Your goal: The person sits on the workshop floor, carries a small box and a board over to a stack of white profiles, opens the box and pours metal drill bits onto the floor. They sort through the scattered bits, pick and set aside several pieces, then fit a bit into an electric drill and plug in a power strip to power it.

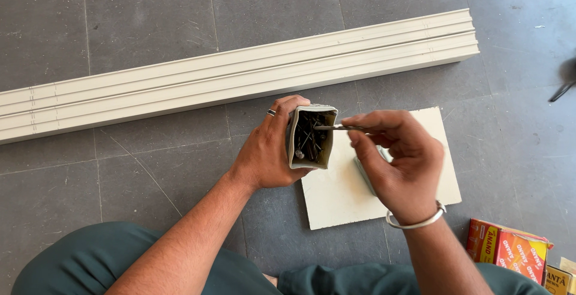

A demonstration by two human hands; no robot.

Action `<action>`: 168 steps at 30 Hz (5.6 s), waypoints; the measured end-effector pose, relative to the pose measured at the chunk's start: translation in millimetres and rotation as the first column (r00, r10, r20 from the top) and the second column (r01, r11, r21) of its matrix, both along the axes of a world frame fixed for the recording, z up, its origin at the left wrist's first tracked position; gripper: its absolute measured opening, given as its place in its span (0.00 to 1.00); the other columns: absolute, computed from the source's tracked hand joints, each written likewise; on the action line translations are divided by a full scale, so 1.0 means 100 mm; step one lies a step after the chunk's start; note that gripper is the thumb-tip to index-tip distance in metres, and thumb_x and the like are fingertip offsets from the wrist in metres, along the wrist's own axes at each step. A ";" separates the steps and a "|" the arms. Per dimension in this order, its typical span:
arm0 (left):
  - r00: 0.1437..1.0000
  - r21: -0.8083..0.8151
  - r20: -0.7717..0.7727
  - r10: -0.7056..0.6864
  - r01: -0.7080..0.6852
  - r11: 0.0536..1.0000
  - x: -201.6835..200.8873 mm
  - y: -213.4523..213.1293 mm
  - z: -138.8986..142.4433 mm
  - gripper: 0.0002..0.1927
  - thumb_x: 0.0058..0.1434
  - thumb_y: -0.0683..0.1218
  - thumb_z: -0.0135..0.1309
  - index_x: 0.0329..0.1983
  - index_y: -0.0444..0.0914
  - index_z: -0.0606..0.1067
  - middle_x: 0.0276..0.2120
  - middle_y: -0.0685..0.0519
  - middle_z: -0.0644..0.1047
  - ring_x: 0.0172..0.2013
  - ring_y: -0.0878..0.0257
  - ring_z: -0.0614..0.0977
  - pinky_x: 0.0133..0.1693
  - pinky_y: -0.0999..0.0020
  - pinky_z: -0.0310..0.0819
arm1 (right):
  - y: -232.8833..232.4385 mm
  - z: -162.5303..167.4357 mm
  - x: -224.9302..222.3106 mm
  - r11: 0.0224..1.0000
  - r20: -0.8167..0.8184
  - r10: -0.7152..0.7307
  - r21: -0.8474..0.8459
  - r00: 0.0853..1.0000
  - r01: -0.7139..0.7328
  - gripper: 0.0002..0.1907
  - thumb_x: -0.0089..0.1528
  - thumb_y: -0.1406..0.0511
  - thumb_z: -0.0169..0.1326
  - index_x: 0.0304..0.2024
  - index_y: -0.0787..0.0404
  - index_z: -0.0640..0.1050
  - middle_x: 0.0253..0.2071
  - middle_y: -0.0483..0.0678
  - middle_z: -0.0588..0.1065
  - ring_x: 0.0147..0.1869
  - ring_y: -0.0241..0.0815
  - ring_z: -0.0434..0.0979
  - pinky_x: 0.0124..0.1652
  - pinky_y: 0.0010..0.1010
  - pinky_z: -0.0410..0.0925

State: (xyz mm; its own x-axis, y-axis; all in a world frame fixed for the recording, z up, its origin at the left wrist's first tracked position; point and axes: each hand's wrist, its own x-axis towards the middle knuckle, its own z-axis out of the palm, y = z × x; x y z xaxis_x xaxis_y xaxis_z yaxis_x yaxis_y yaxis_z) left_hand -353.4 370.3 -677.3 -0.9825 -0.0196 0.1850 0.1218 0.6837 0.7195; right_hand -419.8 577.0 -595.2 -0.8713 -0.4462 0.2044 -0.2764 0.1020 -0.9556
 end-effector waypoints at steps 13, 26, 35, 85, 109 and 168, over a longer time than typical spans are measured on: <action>0.997 -0.006 0.074 -0.005 0.006 1.000 0.01 0.04 0.05 0.61 0.33 0.48 0.77 0.68 0.49 0.52 0.63 0.50 0.65 0.54 0.50 0.80 0.50 0.54 0.80 | 0.00 -0.07 -0.04 0.978 -0.367 0.097 0.208 0.925 -0.020 0.08 0.59 0.74 0.65 0.39 0.62 0.79 0.43 0.47 0.83 0.42 0.31 0.84 0.34 0.19 0.73; 0.999 -0.066 -0.003 -0.041 0.041 0.997 0.00 0.08 0.04 0.59 0.36 0.50 0.76 0.68 0.47 0.52 0.60 0.50 0.66 0.55 0.50 0.78 0.53 0.53 0.79 | 0.15 -0.04 -0.22 0.963 -0.035 0.162 0.222 0.986 -0.150 0.06 0.61 0.75 0.60 0.39 0.64 0.79 0.41 0.46 0.83 0.38 0.25 0.82 0.35 0.17 0.76; 0.999 -0.048 0.015 -0.029 0.030 0.998 -0.03 0.07 0.04 0.58 0.37 0.49 0.76 0.68 0.47 0.52 0.61 0.50 0.66 0.57 0.49 0.78 0.52 0.54 0.80 | -0.13 -0.19 -0.06 0.935 -0.482 0.190 0.355 0.855 -0.007 0.08 0.59 0.71 0.66 0.32 0.62 0.78 0.41 0.44 0.85 0.29 0.25 0.79 0.26 0.16 0.71; 0.998 0.026 0.062 -0.010 0.008 1.000 -0.04 0.07 0.00 0.61 0.38 0.54 0.78 0.69 0.47 0.50 0.62 0.49 0.66 0.58 0.47 0.77 0.54 0.50 0.77 | 0.58 -0.18 -0.66 0.711 -0.092 -0.300 0.643 0.950 0.287 0.08 0.65 0.63 0.62 0.45 0.57 0.84 0.37 0.47 0.83 0.37 0.36 0.81 0.38 0.26 0.73; 0.990 0.062 0.141 0.024 -0.033 0.998 -0.05 0.04 0.07 0.59 0.40 0.55 0.78 0.68 0.49 0.51 0.54 0.49 0.72 0.55 0.50 0.80 0.53 0.50 0.78 | 0.27 -0.52 -0.62 0.768 -0.070 -0.044 0.636 0.997 0.079 0.15 0.60 0.63 0.63 0.49 0.55 0.82 0.51 0.47 0.81 0.52 0.42 0.84 0.47 0.31 0.78; 0.812 -0.824 0.553 0.188 0.501 0.265 0.62 -0.51 0.45 0.55 0.48 0.64 0.63 0.78 0.57 0.51 0.64 0.47 0.68 0.60 0.54 0.67 0.55 0.53 0.56 | -0.09 -0.92 0.22 0.658 -0.069 0.253 0.744 0.965 -0.119 0.43 0.57 0.60 0.63 0.71 0.47 0.58 0.65 0.52 0.68 0.67 0.49 0.72 0.58 0.42 0.70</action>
State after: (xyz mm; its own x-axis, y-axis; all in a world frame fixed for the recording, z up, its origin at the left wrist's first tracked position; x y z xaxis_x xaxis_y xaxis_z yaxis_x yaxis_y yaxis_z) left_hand -290.9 319.7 -632.5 -0.8630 -0.0146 -0.5050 0.2245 0.8844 -0.4092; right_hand -398.2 567.6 -687.0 -0.7398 -0.6589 -0.1358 -0.5021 0.6752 -0.5404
